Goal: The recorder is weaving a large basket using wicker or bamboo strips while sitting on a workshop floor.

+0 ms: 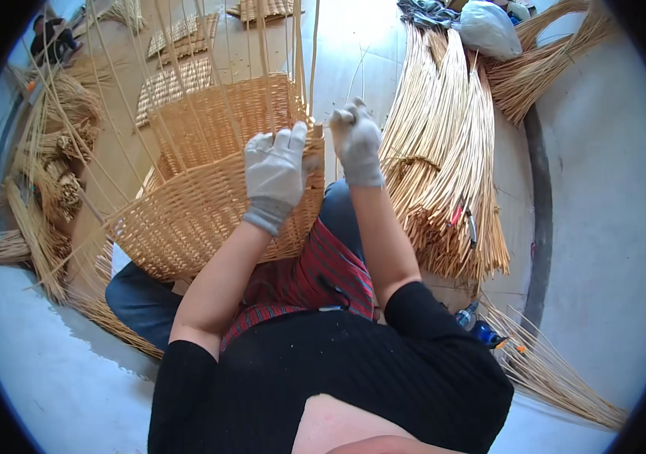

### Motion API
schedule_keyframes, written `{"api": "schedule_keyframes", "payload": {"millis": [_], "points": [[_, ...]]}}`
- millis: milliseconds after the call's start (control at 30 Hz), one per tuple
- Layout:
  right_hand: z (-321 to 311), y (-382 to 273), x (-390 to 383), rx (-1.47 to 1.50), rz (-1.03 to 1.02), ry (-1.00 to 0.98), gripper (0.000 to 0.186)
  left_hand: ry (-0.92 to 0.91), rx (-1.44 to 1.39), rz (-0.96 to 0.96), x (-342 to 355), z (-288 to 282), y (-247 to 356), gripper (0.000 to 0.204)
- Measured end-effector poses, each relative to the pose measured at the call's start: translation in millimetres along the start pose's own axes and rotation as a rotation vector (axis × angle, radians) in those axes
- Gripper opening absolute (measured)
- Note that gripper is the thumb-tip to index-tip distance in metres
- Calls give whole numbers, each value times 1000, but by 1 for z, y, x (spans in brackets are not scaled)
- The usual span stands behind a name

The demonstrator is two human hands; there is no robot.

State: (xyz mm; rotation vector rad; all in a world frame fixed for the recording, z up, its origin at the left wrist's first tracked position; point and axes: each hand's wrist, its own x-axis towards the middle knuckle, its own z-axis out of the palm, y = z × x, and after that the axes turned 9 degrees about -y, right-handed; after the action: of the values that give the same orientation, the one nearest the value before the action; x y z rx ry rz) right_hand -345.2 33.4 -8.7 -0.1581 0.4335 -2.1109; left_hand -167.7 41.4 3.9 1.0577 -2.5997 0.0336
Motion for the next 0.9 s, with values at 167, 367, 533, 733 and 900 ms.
{"api": "schedule_keyframes", "payload": {"millis": [167, 367, 533, 733, 900], "points": [[6, -7, -87, -479, -445, -270, 16, 21, -66, 131, -1, 23, -16, 41], [64, 42, -116, -1353, -403, -622, 26, 361, -1291, 50, -8, 18, -6, 37], [52, -22, -63, -1730, -240, -359, 43, 143, -1454, -508, -46, -8, -31, 22], [37, -12, -49, -2000, -114, -366, 36, 178, -860, -194, 22, -46, -39, 15], [37, 20, -48, -2074, -474, -103, 29, -20, -680, 131, 115, -72, -2, 30]]}}
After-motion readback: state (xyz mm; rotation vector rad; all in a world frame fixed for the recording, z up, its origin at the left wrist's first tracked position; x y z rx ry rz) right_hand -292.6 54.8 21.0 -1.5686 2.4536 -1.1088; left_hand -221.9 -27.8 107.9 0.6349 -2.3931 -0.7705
